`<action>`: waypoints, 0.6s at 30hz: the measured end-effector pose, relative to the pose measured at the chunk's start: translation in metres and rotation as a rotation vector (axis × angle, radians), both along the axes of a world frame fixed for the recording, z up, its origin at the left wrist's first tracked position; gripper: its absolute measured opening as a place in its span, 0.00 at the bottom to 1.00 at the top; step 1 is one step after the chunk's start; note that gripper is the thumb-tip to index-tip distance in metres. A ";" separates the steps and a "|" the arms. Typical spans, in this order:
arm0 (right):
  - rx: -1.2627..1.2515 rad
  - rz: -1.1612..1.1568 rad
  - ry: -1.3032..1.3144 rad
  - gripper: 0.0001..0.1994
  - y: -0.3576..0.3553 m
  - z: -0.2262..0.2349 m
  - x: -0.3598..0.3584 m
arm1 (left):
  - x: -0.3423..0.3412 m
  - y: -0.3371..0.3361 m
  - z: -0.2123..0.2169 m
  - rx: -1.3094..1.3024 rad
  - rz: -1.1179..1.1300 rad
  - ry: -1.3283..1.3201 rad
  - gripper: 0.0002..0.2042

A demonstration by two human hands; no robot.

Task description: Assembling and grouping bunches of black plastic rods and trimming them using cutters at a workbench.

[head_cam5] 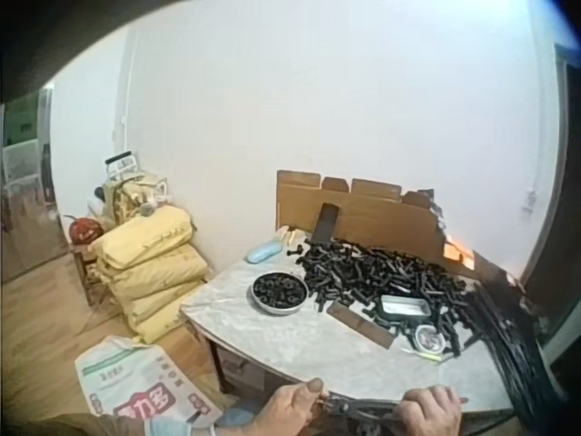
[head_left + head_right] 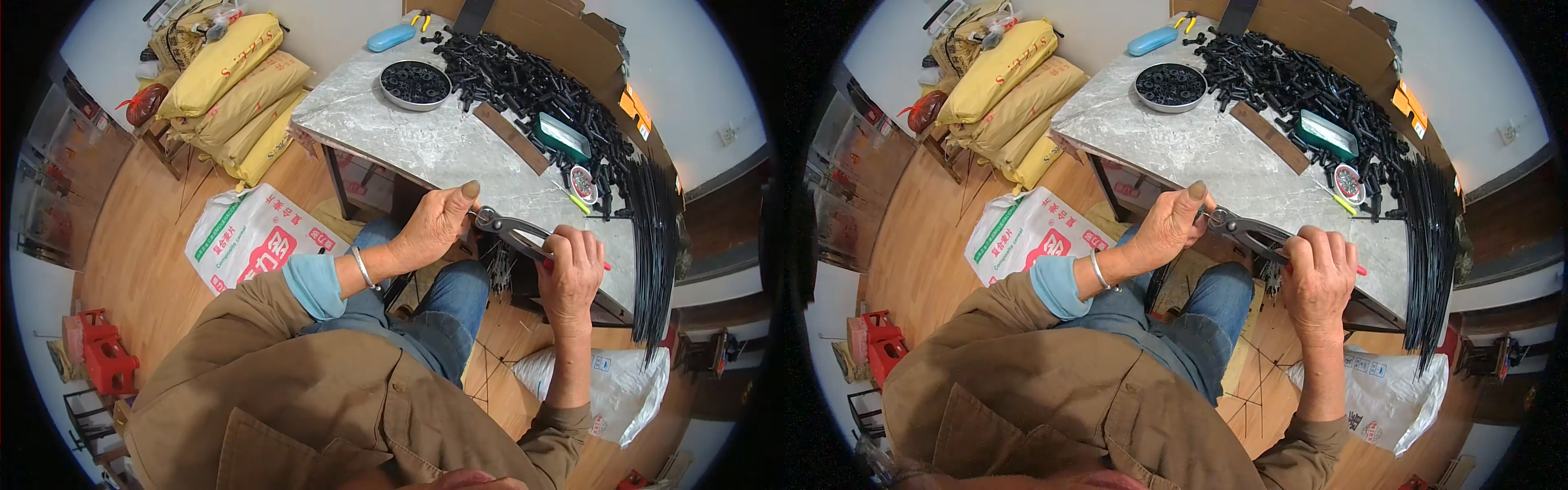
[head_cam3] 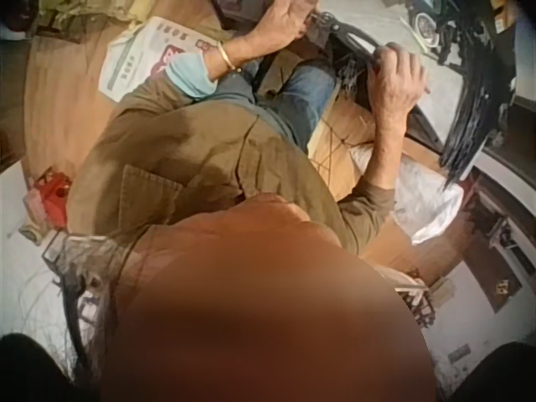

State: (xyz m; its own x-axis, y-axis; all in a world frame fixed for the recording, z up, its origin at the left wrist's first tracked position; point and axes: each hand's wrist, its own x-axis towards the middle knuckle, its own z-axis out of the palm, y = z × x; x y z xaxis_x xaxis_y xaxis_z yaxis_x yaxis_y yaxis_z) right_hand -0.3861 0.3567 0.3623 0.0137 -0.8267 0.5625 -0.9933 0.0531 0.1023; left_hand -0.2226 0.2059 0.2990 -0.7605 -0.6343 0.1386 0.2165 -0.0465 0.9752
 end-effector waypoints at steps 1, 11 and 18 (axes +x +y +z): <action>0.004 0.001 0.002 0.18 0.002 -0.001 0.001 | -0.001 0.000 -0.002 -0.004 0.005 0.002 0.33; 0.459 0.022 -1.936 0.16 0.022 -0.056 0.051 | -0.004 0.000 -0.006 -0.113 0.091 -0.044 0.32; 0.799 0.125 -1.806 0.11 0.027 -0.051 0.056 | 0.004 0.010 -0.004 -0.044 0.045 -0.067 0.34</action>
